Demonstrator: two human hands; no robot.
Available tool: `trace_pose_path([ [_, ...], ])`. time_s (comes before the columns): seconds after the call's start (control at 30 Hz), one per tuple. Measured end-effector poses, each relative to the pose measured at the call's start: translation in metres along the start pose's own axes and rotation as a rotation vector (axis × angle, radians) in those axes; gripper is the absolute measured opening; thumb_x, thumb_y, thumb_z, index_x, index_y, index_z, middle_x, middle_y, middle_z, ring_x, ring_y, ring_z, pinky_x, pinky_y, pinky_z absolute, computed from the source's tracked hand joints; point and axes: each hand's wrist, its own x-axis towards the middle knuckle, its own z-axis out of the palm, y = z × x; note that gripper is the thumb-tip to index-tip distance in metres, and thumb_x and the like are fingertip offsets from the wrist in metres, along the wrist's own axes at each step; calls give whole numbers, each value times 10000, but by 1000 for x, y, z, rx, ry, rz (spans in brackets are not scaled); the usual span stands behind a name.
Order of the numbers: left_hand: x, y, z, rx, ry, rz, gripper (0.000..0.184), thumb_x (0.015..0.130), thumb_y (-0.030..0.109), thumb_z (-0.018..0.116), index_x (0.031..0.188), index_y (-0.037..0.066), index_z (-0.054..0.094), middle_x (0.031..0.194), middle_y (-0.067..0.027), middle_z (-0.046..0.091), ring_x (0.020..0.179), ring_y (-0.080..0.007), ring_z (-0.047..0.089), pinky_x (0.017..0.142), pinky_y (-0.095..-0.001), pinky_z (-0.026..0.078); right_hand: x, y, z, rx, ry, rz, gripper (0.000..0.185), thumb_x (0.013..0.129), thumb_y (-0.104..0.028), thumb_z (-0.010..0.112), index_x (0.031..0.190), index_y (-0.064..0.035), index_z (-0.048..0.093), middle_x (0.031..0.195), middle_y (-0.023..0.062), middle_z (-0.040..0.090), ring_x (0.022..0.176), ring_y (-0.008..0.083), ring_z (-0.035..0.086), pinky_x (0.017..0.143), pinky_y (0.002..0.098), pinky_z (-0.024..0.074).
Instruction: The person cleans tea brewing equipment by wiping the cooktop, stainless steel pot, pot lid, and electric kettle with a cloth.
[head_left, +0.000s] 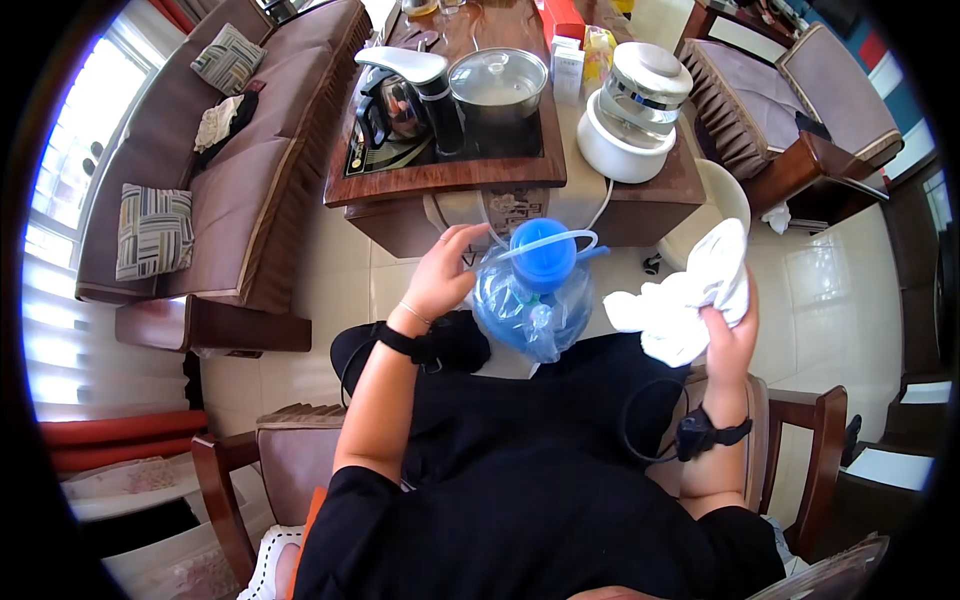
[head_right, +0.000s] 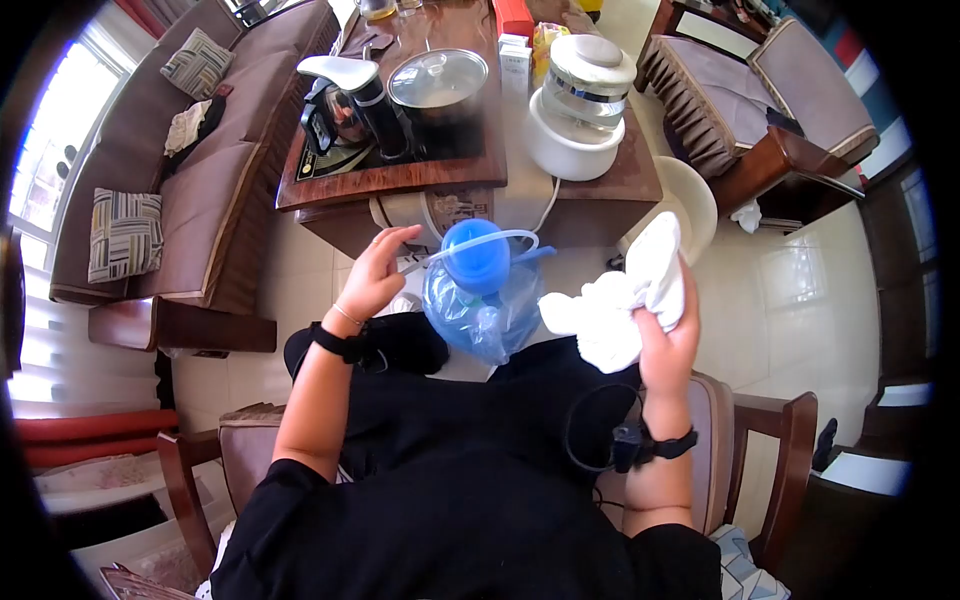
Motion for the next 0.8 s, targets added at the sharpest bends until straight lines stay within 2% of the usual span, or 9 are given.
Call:
trace_pose_path([
  [0.13, 14, -7, -32, -167, -44, 5, 661, 641, -78, 437, 1285, 49, 514, 1190, -47, 549, 597, -49, 429, 554, -172, 382, 50, -35, 6, 4, -67, -70, 627, 722, 100, 478, 1339, 3, 425, 1303, 127, 493, 1180, 218, 495, 1004, 324, 375],
  [0.23, 39, 9, -55, -438, 50, -260, 456, 770, 4, 473, 1221, -22, 537, 1113, -66, 618, 846, -127, 593, 729, -254, 466, 93, -58, 24, -139, -170, -226, 648, 683, 121, 453, 1316, -18, 471, 1299, 112, 515, 1179, 201, 505, 990, 310, 391],
  [0.3, 72, 8, -62, -501, 78, -277, 412, 833, 58, 460, 1232, -16, 532, 1143, -76, 601, 673, -76, 551, 587, -189, 423, 120, -69, 43, -224, -207, -247, 608, 683, 78, 478, 1277, -43, 522, 1218, 127, 583, 1140, 199, 544, 966, 300, 406],
  [0.47, 150, -7, -38, -1108, 69, -527, 590, 912, 304, 524, 1361, -12, 307, 1359, -208, 394, 1140, -368, 519, 929, -439, 454, 198, -45, 103, -469, -378, -229, 621, 685, -166, 666, 1278, -65, 512, 1127, 191, 625, 1030, 288, 611, 889, 351, 468],
  [0.53, 170, -9, -23, -1174, 189, -609, 677, 899, 348, 545, 1400, 2, 249, 1408, -193, 325, 1177, -380, 478, 976, -450, 414, 212, -43, 138, -306, -493, -59, 497, 749, -160, 666, 1218, -79, 526, 967, 126, 645, 886, 230, 626, 791, 340, 508],
  [0.57, 191, -19, -9, -1232, 206, -599, 700, 896, 361, 550, 1417, 20, 231, 1419, -184, 312, 1201, -387, 453, 995, -463, 394, 222, -23, 157, -246, -425, -310, 305, 847, -161, 597, 1136, -75, 548, 861, 74, 612, 762, 191, 607, 691, 336, 520],
  [0.63, 200, -18, 5, -1123, 240, -509, 731, 893, 427, 540, 1444, 81, 207, 1433, -160, 297, 1239, -389, 405, 1012, -480, 363, 247, 13, 196, 433, -550, 231, 267, 980, -250, 408, 1114, -47, 517, 780, 41, 562, 665, 168, 570, 599, 335, 505],
  [0.7, 217, -35, 19, -1029, 325, -580, 782, 879, 514, 522, 1460, 131, 165, 1433, -146, 294, 1238, -387, 397, 1008, -491, 355, 278, 74, 234, -227, -394, -253, 505, 918, -345, 463, 1255, 24, 395, 821, 196, 636, 731, 321, 646, 636, 405, 517],
  [0.8, 224, -33, 26, -936, 434, -664, 890, 858, 594, 492, 1473, 161, 18, 1284, -131, 386, 1113, -368, 478, 887, -481, 430, 286, 39, 239, -594, -342, 18, 673, 848, -399, 512, 1292, 77, 341, 960, 304, 616, 897, 434, 613, 754, 458, 503],
])
